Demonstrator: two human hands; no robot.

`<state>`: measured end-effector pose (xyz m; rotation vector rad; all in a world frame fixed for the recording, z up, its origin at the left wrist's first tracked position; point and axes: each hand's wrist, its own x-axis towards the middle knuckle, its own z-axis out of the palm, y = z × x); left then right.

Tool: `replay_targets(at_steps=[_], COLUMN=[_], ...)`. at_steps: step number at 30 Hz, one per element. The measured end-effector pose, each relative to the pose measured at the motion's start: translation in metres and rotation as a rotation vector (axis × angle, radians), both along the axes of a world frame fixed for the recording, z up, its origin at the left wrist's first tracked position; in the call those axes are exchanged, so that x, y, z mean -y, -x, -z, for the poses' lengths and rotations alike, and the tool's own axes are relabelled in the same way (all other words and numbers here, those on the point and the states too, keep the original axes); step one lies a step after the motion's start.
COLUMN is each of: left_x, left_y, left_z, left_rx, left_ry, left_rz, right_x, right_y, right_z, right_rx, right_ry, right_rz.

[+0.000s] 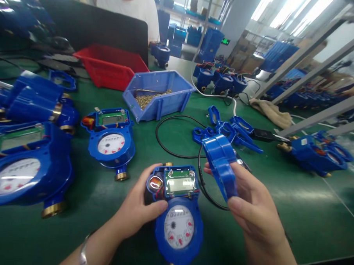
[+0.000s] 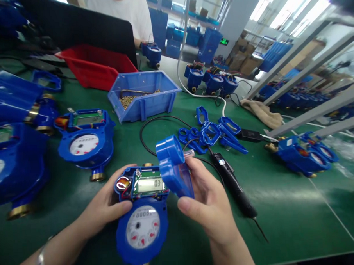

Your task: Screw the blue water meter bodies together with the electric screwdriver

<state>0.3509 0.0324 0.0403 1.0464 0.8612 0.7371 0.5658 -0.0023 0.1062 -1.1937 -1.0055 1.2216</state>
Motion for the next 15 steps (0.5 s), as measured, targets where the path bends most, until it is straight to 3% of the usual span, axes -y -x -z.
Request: replay_targets(at_steps=[8, 15], left_x=[0.001, -0.001], left_y=[0.006, 0.006], left_z=[0.009, 0.01], left_rx=[-0.005, -0.021], left_ry=[-0.041, -0.136], left_rz=[0.002, 0.024], right_x=[-0.013, -0.022], right_y=[0.003, 0.003], right_z=[0.006, 0.003], right_rx=[-0.018, 0.38], right_ry=[0.007, -0.163], right_rz=[-0.019, -0.249])
